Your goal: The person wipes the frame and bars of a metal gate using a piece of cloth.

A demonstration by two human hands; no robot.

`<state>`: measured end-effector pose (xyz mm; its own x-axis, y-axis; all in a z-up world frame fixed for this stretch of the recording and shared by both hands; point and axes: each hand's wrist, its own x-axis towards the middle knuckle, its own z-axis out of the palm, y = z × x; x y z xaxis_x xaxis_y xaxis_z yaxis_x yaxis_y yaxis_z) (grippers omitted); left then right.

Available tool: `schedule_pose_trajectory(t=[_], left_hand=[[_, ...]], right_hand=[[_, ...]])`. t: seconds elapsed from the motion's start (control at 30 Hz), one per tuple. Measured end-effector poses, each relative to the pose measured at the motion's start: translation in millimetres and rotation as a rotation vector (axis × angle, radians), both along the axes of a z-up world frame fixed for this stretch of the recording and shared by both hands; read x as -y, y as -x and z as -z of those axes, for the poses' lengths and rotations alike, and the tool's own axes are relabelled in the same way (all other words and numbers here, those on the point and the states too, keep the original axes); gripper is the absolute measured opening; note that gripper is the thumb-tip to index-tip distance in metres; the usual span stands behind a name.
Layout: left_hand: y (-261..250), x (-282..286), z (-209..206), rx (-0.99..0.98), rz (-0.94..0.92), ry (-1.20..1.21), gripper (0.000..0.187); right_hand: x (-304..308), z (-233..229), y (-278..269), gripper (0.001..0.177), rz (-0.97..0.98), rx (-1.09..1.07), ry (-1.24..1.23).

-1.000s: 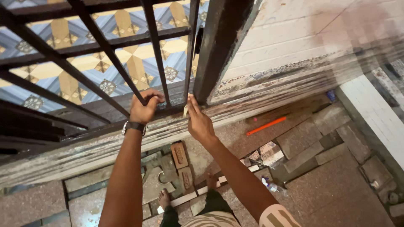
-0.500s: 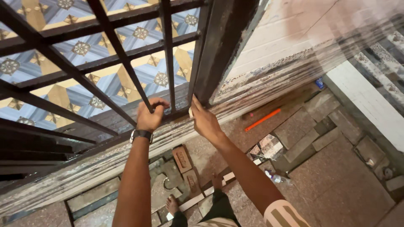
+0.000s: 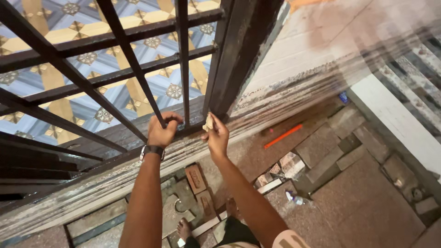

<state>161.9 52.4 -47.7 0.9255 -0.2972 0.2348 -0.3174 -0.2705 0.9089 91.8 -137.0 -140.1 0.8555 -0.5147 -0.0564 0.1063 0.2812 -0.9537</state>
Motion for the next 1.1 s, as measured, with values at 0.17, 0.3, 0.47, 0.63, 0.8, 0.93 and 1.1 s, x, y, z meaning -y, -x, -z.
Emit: schedule_pose_trajectory(t=[0.17, 0.3, 0.47, 0.63, 0.8, 0.93, 1.1], left_hand=[[-2.0, 4.8, 7.2, -0.061, -0.019, 0.11, 0.021], [-0.4, 7.9, 13.8, -0.049, -0.123, 0.055, 0.019], [-0.5, 14.4, 20.5, 0.039, -0.241, 0.097, 0.018], [5.6, 15.7, 12.1, 0.03, -0.328, 0.027, 0.018], [11.3, 25.6, 7.3, 0.155, -0.534, -0.068, 0.012], [12.4, 29.4, 13.0, 0.286, -0.617, -0.083, 0.01], [11.7, 32.9, 14.3, 0.306, -0.664, -0.113, 0.009]], right_hand=[[-7.0, -12.3, 8.8, 0.035, -0.011, 0.073, 0.21], [2.5, -34.7, 8.1, 0.035, -0.087, 0.124, 0.186], [8.8, -30.9, 5.0, 0.037, -0.15, 0.112, 0.22], [15.9, -33.0, -0.1, 0.043, -0.229, 0.2, 0.07], [14.0, -37.0, -4.4, 0.038, -0.191, 0.162, 0.215], [14.7, -38.6, -4.9, 0.039, -0.173, 0.156, 0.163], [15.6, -23.2, -8.7, 0.039, -0.194, 0.255, 0.052]])
